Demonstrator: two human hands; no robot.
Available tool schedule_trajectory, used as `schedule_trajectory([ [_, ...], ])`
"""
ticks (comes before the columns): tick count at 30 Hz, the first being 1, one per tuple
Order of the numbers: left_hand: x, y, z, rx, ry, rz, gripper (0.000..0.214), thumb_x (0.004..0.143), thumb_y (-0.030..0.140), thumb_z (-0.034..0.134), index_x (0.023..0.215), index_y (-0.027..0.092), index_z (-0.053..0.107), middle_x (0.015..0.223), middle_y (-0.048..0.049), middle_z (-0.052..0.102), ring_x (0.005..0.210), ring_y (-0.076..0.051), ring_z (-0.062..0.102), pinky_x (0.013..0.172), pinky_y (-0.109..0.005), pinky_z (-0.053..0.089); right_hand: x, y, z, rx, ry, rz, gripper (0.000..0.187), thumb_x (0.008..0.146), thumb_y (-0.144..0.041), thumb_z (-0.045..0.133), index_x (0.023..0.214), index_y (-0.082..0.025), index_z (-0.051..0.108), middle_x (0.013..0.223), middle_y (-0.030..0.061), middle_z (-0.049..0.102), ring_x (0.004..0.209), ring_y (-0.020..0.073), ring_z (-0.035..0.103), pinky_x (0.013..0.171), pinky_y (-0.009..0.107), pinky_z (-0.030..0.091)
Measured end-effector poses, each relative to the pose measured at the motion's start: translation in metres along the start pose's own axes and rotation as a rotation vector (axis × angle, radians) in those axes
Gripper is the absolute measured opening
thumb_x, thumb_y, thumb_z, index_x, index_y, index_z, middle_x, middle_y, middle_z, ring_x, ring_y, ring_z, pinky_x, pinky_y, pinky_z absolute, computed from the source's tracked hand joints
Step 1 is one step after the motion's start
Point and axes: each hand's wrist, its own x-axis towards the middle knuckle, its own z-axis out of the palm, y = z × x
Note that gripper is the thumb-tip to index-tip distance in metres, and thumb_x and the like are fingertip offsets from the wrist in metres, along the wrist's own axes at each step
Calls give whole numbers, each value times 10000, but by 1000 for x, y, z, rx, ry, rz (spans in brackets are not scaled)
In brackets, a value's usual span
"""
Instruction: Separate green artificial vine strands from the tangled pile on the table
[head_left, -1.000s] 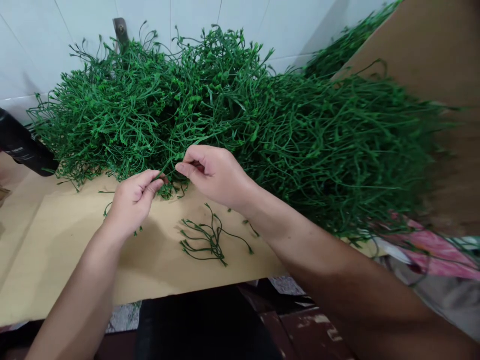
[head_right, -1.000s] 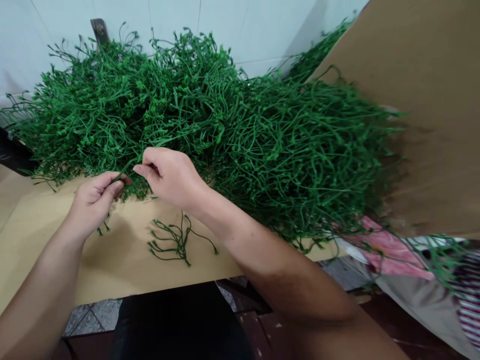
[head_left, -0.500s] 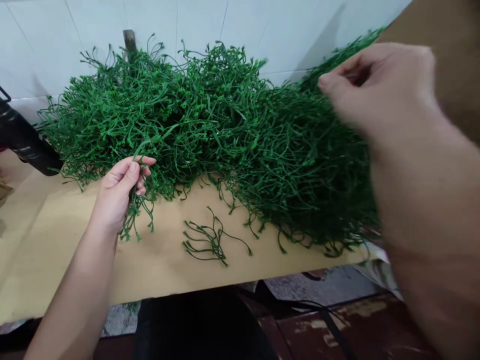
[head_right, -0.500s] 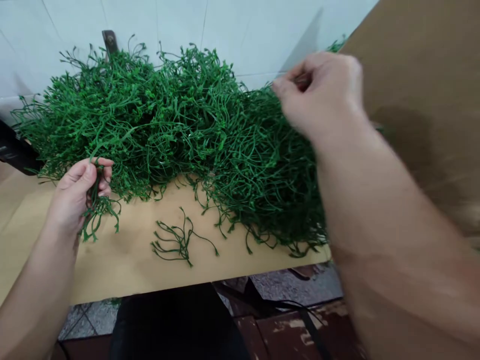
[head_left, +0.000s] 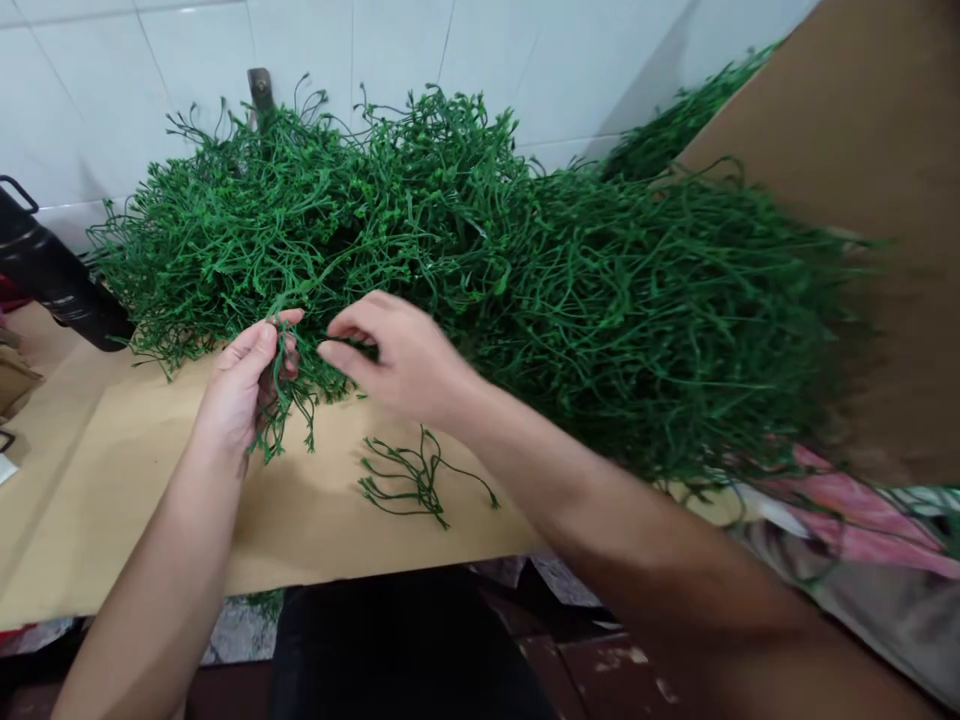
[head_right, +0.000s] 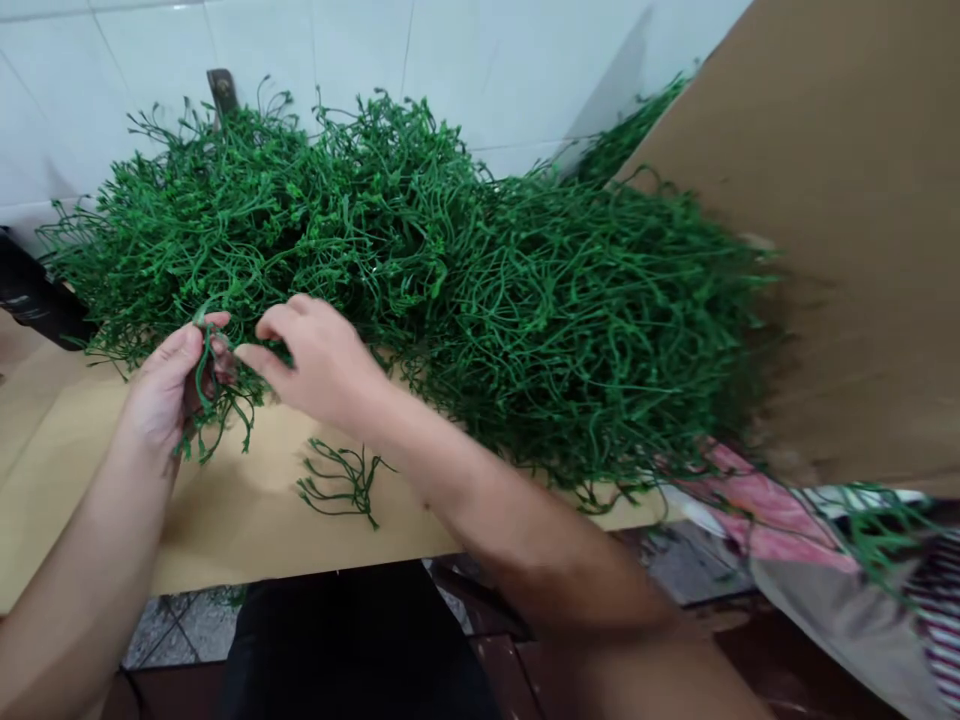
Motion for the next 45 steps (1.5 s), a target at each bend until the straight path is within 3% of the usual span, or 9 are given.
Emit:
schedule_trajectory([
  [3, 1, -6, 1, 9, 24, 17, 214, 657, 325, 733, 816, 183, 711, 672, 15, 650, 547, -59, 550, 549, -177, 463, 11, -5, 30, 207, -83, 105, 215, 830, -330, 515, 743, -134, 510, 742, 21, 524, 695, 99, 445, 646, 244, 355],
  [6, 4, -12, 0, 53, 36, 55, 198, 653, 320, 733, 799, 187, 722, 709, 5, 683, 586, -69, 564, 589, -183, 467, 15, 5, 37, 326, -75, 149, 173, 827, -243, 493, 690, -140, 471, 690, -6, 500, 624, 75, 397, 602, 229, 322],
  [11, 7, -16, -3, 192, 39, 116, 202, 672, 312, 717, 827, 183, 730, 712, 1, 687, 609, -74, 554, 606, -188, 452, 12, 19, 37, 366, 76, 131, 95, 801, -175, 509, 740, -133, 569, 730, 12, 507, 659, 87, 444, 616, 232, 358],
  [15, 7, -18, -2, 292, 60, 204, 197, 682, 310, 704, 825, 175, 727, 720, -4, 689, 636, -86, 564, 632, -203, 460, 6, 19, 39, 315, 196, 59, 119, 815, -188, 488, 728, -138, 552, 762, 32, 502, 726, 101, 468, 660, 236, 381],
  [19, 6, -22, 2, 366, 83, 269, 198, 674, 298, 704, 826, 172, 712, 794, -13, 705, 734, -111, 609, 704, -225, 488, 1, 14, 41, 280, 141, 78, 239, 819, -326, 517, 666, -161, 436, 659, -9, 419, 623, 84, 378, 579, 224, 321],
  [22, 6, -23, 5, 410, 81, 258, 172, 674, 276, 696, 807, 167, 701, 782, -12, 704, 757, -120, 617, 728, -236, 494, 0, 12, 39, 254, 106, 128, 300, 758, -373, 595, 675, -167, 394, 697, -12, 413, 624, 78, 355, 586, 225, 310],
  [30, 4, -20, 8, 422, 34, 220, 205, 724, 351, 651, 769, 154, 685, 735, -20, 687, 720, -128, 606, 733, -256, 489, 0, 18, 36, 326, 7, 153, 89, 760, -183, 501, 708, -154, 435, 714, -8, 461, 634, 72, 377, 607, 226, 309],
  [37, 6, -22, 5, 449, 39, 244, 203, 672, 350, 699, 742, 162, 667, 690, -5, 644, 694, -121, 570, 688, -240, 471, 1, 15, 36, 386, 22, 191, 255, 775, -339, 547, 660, -160, 407, 621, -32, 414, 584, 65, 336, 560, 225, 272],
  [45, 7, -24, 2, 538, -41, 298, 120, 726, 205, 614, 810, 164, 689, 816, -14, 637, 785, -119, 567, 749, -234, 448, 4, 22, 41, 566, 22, 300, 140, 771, -253, 465, 674, -158, 432, 607, -36, 437, 547, 64, 371, 533, 219, 291],
])
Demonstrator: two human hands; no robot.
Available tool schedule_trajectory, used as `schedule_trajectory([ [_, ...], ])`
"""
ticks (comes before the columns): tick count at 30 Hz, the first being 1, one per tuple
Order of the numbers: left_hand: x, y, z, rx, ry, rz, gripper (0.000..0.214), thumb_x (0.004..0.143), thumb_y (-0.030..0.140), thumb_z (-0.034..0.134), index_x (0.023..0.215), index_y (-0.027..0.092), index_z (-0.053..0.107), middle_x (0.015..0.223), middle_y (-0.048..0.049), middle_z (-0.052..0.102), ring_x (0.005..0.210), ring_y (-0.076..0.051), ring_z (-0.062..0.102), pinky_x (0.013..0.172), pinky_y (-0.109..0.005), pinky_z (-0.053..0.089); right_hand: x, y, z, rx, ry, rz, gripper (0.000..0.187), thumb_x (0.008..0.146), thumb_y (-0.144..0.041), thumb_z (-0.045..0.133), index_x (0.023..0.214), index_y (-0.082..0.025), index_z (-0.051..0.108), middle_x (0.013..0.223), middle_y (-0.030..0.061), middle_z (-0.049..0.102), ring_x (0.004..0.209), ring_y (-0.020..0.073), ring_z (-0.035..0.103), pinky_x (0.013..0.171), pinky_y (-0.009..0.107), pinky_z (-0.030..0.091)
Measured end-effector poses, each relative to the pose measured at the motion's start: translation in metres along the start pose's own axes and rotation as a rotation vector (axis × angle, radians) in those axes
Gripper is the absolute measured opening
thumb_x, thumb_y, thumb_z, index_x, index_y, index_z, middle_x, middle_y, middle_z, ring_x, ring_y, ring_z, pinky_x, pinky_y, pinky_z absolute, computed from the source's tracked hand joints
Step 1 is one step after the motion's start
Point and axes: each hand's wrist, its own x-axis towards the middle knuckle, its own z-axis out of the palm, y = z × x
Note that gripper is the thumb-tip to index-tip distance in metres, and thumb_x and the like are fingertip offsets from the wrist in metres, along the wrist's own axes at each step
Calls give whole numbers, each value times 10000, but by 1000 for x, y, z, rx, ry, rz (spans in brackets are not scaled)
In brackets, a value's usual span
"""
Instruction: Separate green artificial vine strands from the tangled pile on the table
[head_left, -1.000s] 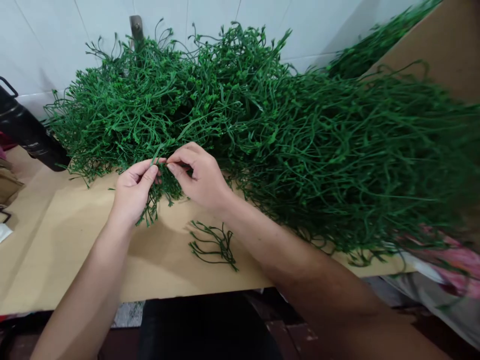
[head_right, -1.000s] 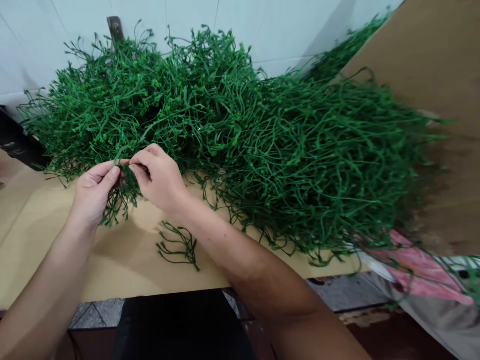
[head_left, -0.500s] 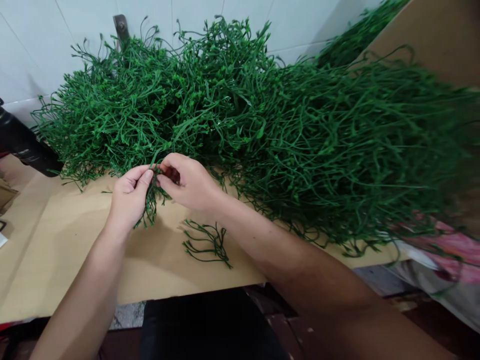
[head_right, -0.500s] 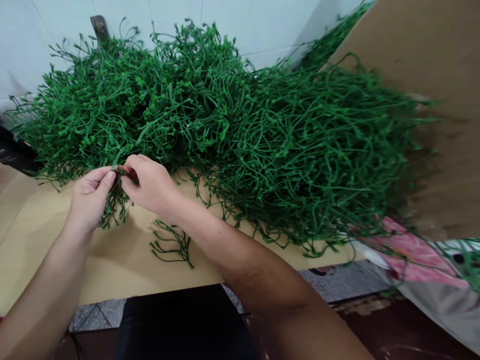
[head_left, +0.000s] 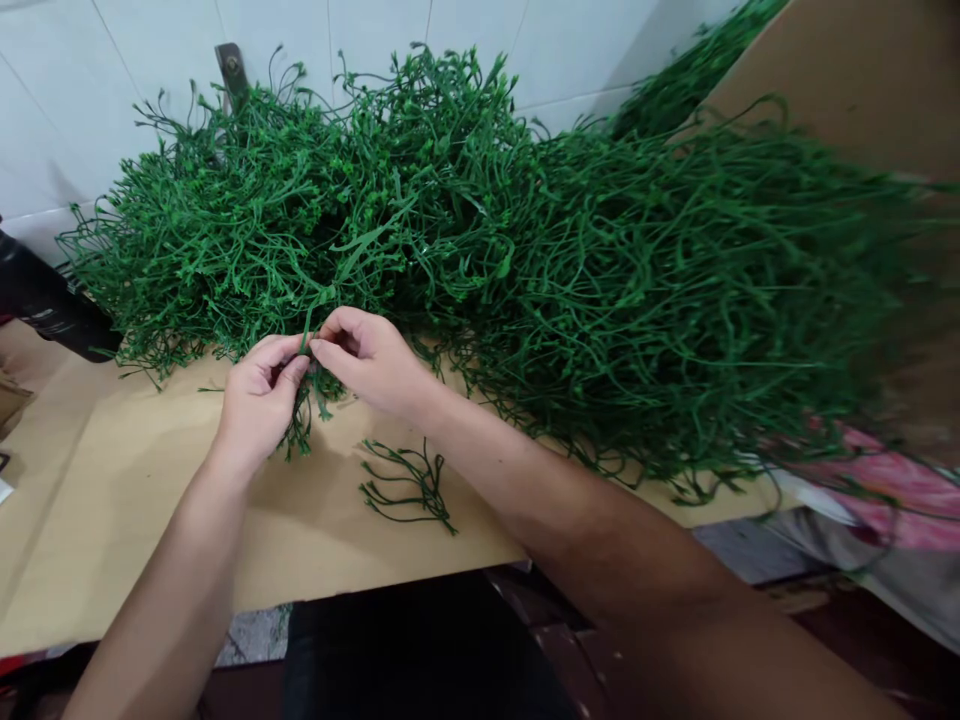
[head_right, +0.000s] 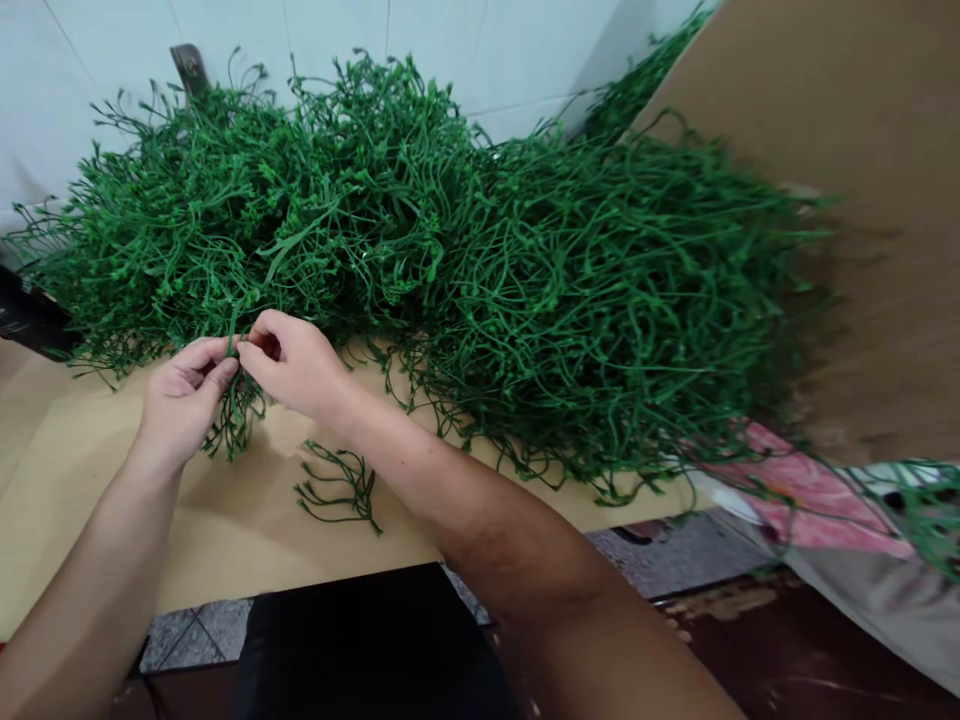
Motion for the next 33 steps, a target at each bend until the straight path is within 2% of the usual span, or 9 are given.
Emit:
schedule_trajectory([
  [5, -1, 4, 1, -27, 73, -97, 165, 684, 272, 674, 798, 154, 650, 736, -1, 625, 681, -103, 542, 651, -214, 440, -3, -5, -1, -145, -44, -13, 70, 744, -200, 467, 695, -150, 467, 608, -33, 460, 547, 68, 360, 544, 224, 280],
  [9, 0, 6, 2, -14, 92, -105, 208, 673, 334, 695, 748, 162, 607, 655, 21, 557, 622, -91, 488, 582, -193, 406, -6, -9, -2, -312, -81, -11, 144, 808, -255, 459, 794, -130, 529, 736, 20, 558, 641, 96, 449, 605, 236, 321],
  [14, 1, 3, 3, 36, -31, -186, 262, 687, 405, 677, 694, 171, 557, 609, 27, 518, 575, -96, 449, 529, -204, 372, -8, -11, -2, -767, -162, -160, 243, 851, -201, 368, 849, -92, 585, 862, 115, 589, 797, 182, 493, 739, 319, 343],
  [19, 0, 3, -4, 228, -128, -223, 324, 753, 452, 588, 607, 169, 530, 514, 42, 423, 501, -88, 348, 464, -215, 270, -8, -12, -6, -823, -255, -244, 232, 858, -186, 355, 859, -81, 563, 851, 120, 560, 793, 178, 463, 741, 311, 340],
  [22, -1, 3, -9, 224, -255, -242, 384, 772, 513, 541, 599, 170, 558, 532, 21, 475, 522, -99, 387, 492, -225, 294, -8, -11, -13, -722, -356, -223, 156, 859, -163, 375, 807, -105, 510, 794, 73, 520, 704, 126, 405, 682, 275, 321],
  [24, -1, 4, -13, 145, -308, -237, 409, 752, 552, 553, 599, 173, 573, 545, 13, 497, 522, -100, 397, 495, -228, 300, -8, -9, -16, -560, -414, -199, 131, 855, -149, 380, 747, -135, 453, 724, 18, 469, 642, 91, 358, 632, 245, 301],
  [28, -3, 12, -14, -86, -260, -211, 423, 664, 568, 651, 548, 176, 542, 495, 27, 446, 463, -82, 341, 448, -232, 257, -6, -9, -16, -20, -424, -184, 209, 882, -222, 383, 683, -160, 397, 639, -29, 386, 598, 61, 336, 565, 202, 293],
  [31, -8, 19, -11, -265, -183, -193, 393, 629, 535, 704, 568, 177, 554, 469, 37, 420, 454, -73, 343, 449, -229, 270, -6, -12, -14, 383, -501, -103, 314, 870, -448, 441, 740, -162, 433, 597, -50, 359, 510, 42, 279, 464, 186, 244],
  [33, -11, 23, -9, -378, -190, -160, 364, 643, 486, 717, 553, 177, 547, 474, 36, 402, 455, -70, 347, 447, -229, 277, -7, -14, -13, 583, -564, -33, 399, 809, -552, 500, 741, -167, 419, 567, -70, 318, 456, 26, 216, 415, 184, 183],
])
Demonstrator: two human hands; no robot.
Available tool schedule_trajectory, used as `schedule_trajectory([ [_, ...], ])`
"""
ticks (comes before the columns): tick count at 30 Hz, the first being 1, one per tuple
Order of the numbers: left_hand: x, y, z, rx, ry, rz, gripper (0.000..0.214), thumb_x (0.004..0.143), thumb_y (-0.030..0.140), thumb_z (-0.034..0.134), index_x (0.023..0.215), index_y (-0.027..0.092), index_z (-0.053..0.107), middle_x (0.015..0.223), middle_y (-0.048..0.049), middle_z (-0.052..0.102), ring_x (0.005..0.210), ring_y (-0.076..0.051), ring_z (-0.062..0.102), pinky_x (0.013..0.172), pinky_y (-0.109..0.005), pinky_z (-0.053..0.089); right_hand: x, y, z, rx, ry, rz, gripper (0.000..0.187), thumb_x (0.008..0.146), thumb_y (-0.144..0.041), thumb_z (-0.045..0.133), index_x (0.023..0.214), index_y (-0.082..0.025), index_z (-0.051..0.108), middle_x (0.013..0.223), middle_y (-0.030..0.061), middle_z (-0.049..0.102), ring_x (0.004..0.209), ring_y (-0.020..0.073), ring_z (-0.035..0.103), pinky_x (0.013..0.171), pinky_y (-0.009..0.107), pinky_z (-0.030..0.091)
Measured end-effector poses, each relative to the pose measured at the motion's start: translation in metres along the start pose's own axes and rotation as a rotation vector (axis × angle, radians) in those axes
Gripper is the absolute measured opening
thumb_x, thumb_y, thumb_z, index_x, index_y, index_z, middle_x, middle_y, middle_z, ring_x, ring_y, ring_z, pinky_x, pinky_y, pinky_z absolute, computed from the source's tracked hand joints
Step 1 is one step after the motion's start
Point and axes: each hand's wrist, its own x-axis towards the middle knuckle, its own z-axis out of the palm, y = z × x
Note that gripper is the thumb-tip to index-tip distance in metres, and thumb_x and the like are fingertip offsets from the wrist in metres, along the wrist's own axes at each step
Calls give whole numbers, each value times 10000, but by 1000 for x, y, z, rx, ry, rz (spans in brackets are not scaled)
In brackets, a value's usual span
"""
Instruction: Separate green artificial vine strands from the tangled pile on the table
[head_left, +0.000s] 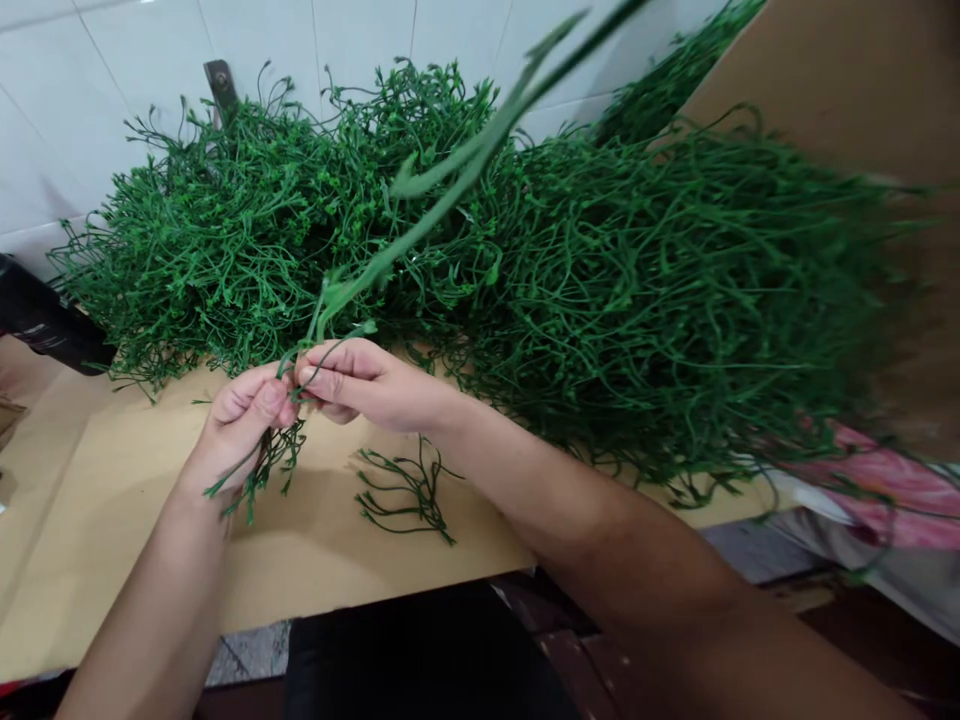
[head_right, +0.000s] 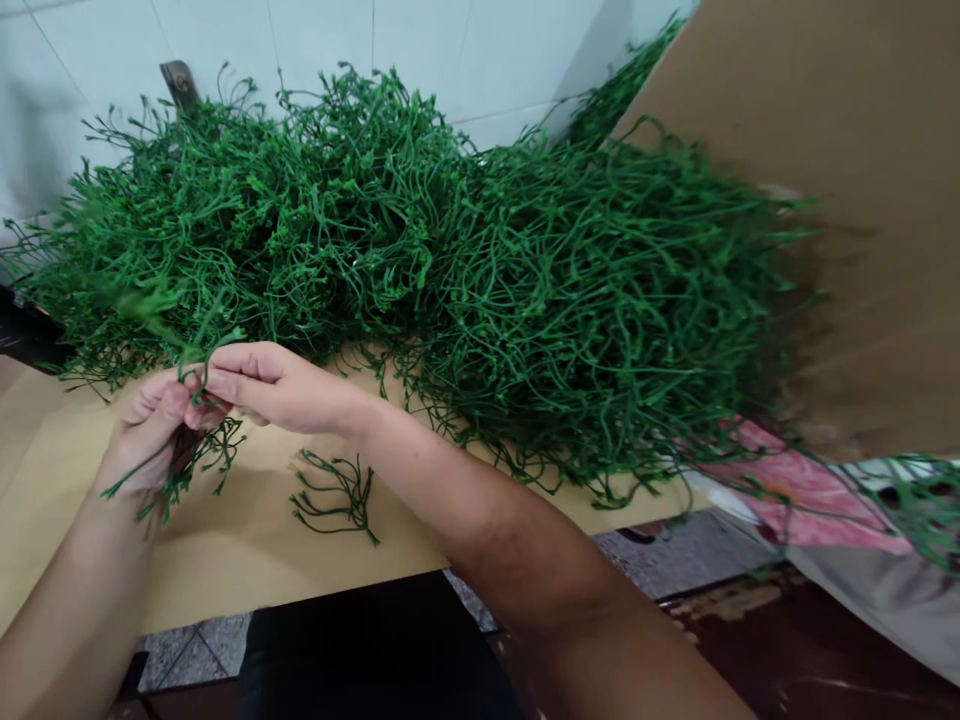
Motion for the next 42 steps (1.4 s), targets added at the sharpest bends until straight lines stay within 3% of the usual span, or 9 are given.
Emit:
schedule_trajectory([
  [5, -4, 11, 7, -211, -67, 113, 448, 719, 406, 659, 439, 168, 401, 482, 27, 306, 413, -65, 273, 392, -232, 238, 0, -1, 6, 313, -48, -70, 397, 818, -492, 537, 675, -167, 359, 567, -83, 242, 428, 3, 192, 408, 166, 150],
  [9, -2, 13, 10, -153, -23, 34, 459, 692, 450, 671, 442, 171, 406, 479, 26, 314, 427, -70, 280, 405, -232, 249, 4, 5, 5, 365, 56, -19, 350, 846, -417, 520, 669, -170, 347, 538, -95, 181, 422, 8, 150, 401, 154, 142],
  [12, 0, 7, 8, 52, 27, -8, 404, 677, 512, 671, 505, 181, 518, 498, 15, 411, 464, -85, 345, 433, -240, 283, 4, 6, 2, 294, 121, 57, 392, 831, -480, 516, 659, -173, 342, 535, -90, 220, 425, 12, 151, 383, 159, 116],
  [15, 1, 0, 2, 222, 112, 38, 338, 661, 500, 695, 588, 185, 598, 535, 12, 490, 500, -92, 405, 472, -240, 323, 3, 2, 1, 165, 108, 85, 457, 747, -589, 563, 693, -164, 405, 573, -73, 316, 446, 13, 198, 376, 174, 134],
  [20, 5, -2, -4, 296, 137, 140, 372, 684, 466, 688, 517, 166, 546, 515, 25, 466, 505, -81, 425, 490, -222, 340, 3, 2, 6, -121, 95, 149, 467, 665, -550, 664, 678, -136, 449, 578, -76, 300, 514, 18, 258, 450, 184, 213],
  [25, 5, 2, -2, 204, 56, 61, 403, 723, 497, 639, 535, 154, 543, 487, 16, 488, 483, -86, 445, 467, -216, 343, 5, 2, 10, -174, 112, -11, 463, 794, -546, 504, 620, -118, 473, 568, -53, 374, 570, 32, 361, 526, 190, 297],
  [30, 5, -2, 1, -41, 33, -9, 423, 703, 479, 668, 505, 147, 496, 482, 24, 423, 459, -69, 386, 435, -204, 317, 6, 6, 10, 18, 149, -79, 443, 790, -523, 541, 606, -134, 432, 518, -74, 352, 467, 8, 322, 436, 166, 266],
  [38, -2, 8, 9, -301, -130, 166, 515, 762, 421, 624, 420, 143, 358, 479, 35, 280, 412, -47, 292, 369, -182, 276, 2, 3, 22, 382, 19, -121, 458, 770, -516, 593, 600, -153, 371, 468, -103, 240, 380, -5, 210, 353, 145, 175],
  [42, -4, 11, 12, -335, -96, 169, 543, 765, 424, 621, 413, 154, 308, 465, 40, 250, 389, -48, 244, 345, -194, 248, 2, 1, 26, 447, 4, -129, 433, 784, -497, 586, 610, -156, 382, 467, -99, 262, 380, -3, 213, 354, 145, 181],
])
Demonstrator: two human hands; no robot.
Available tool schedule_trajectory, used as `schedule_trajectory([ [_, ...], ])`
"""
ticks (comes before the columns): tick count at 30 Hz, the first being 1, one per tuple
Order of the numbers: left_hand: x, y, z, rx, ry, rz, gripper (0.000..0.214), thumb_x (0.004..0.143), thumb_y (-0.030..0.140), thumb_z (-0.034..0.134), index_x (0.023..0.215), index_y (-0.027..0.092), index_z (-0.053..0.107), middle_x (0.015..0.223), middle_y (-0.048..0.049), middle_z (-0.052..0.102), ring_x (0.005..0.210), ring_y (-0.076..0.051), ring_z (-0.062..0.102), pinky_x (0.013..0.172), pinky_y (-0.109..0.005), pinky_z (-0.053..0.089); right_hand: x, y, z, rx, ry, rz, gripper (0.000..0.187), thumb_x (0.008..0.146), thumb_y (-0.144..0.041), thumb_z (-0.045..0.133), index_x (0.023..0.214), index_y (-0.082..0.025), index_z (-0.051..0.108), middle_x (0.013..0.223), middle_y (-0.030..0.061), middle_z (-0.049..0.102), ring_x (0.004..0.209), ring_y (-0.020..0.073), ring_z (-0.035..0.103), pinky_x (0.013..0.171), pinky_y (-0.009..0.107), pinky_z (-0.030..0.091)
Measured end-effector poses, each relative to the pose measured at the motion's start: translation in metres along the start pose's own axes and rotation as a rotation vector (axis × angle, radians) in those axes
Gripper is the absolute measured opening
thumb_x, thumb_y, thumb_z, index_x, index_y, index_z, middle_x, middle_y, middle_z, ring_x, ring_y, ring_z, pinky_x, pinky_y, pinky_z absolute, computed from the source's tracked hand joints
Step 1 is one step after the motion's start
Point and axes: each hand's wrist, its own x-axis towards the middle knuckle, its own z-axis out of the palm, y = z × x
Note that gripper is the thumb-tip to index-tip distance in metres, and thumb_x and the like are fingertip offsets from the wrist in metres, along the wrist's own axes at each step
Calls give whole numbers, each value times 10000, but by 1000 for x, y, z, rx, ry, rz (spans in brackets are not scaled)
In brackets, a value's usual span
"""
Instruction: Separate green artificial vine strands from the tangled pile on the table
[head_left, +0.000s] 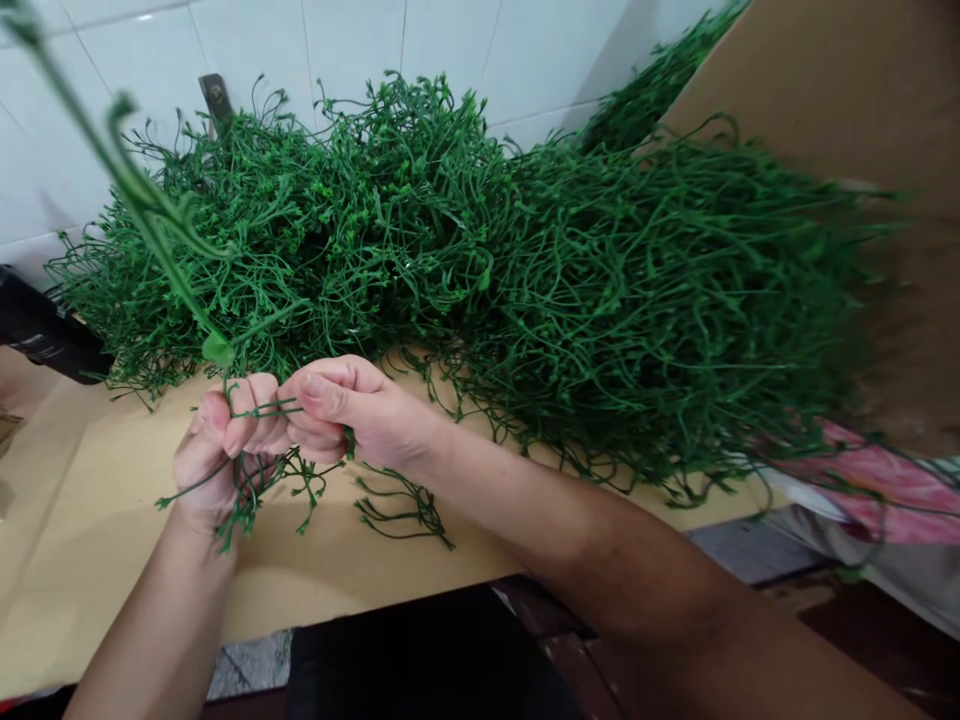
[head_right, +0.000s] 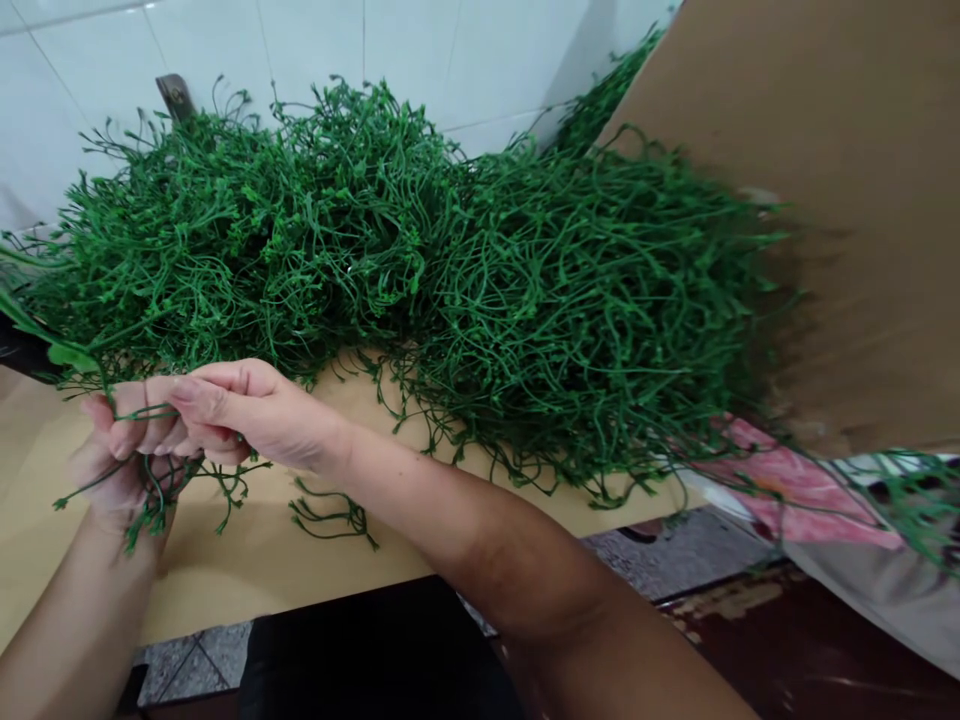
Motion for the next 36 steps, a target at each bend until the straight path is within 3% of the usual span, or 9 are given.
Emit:
schedule_trajectory([
  [5, 5, -1, -1, 33, 156, -97, 461, 740, 391, 653, 444, 156, 390, 465, 36, 314, 414, -51, 330, 370, -183, 304, 3, 0, -4, -166, 80, -76, 364, 801, -441, 584, 649, -130, 471, 543, -67, 400, 413, -9, 288, 375, 145, 217],
  [11, 7, -8, -7, 97, 209, -178, 404, 781, 406, 610, 498, 151, 475, 460, 43, 353, 384, -44, 359, 378, -186, 323, 5, 0, -9, -248, 153, -158, 292, 804, -416, 577, 750, -130, 559, 756, -2, 547, 550, 20, 466, 507, 169, 399],
  [17, 11, -10, -4, 30, 300, -196, 461, 837, 389, 536, 463, 147, 422, 441, 47, 321, 348, -36, 315, 354, -179, 312, 9, 13, -12, -40, 300, -118, 248, 818, -346, 567, 691, -133, 547, 643, -29, 490, 505, 15, 367, 424, 147, 281],
  [20, 9, -10, -3, -13, 326, -241, 491, 852, 416, 501, 457, 148, 390, 443, 47, 292, 358, -38, 314, 363, -176, 324, 10, 13, -8, 61, 310, -78, 244, 838, -296, 544, 665, -127, 520, 639, -32, 480, 476, 10, 333, 410, 141, 267],
  [25, 1, -8, -3, -26, 221, -230, 473, 793, 421, 587, 461, 148, 390, 421, 60, 219, 356, -33, 285, 360, -159, 307, 7, 4, -4, 111, 214, -13, 279, 877, -253, 490, 634, -116, 468, 637, -40, 492, 390, -15, 260, 341, 123, 213],
  [31, -4, -3, 1, -60, -2, -200, 545, 714, 402, 656, 403, 158, 282, 408, 69, 78, 346, -38, 177, 341, -183, 234, 1, 3, -6, 128, 36, 27, 297, 842, -380, 550, 699, -136, 457, 521, -93, 370, 339, -18, 180, 317, 124, 195],
  [36, -4, -1, -5, 17, -24, -163, 360, 735, 359, 625, 473, 161, 478, 398, 80, 92, 351, -40, 130, 357, -190, 224, 1, 3, -11, 110, -78, 41, 364, 804, -453, 584, 685, -137, 448, 473, -102, 317, 336, -10, 233, 323, 130, 205],
])
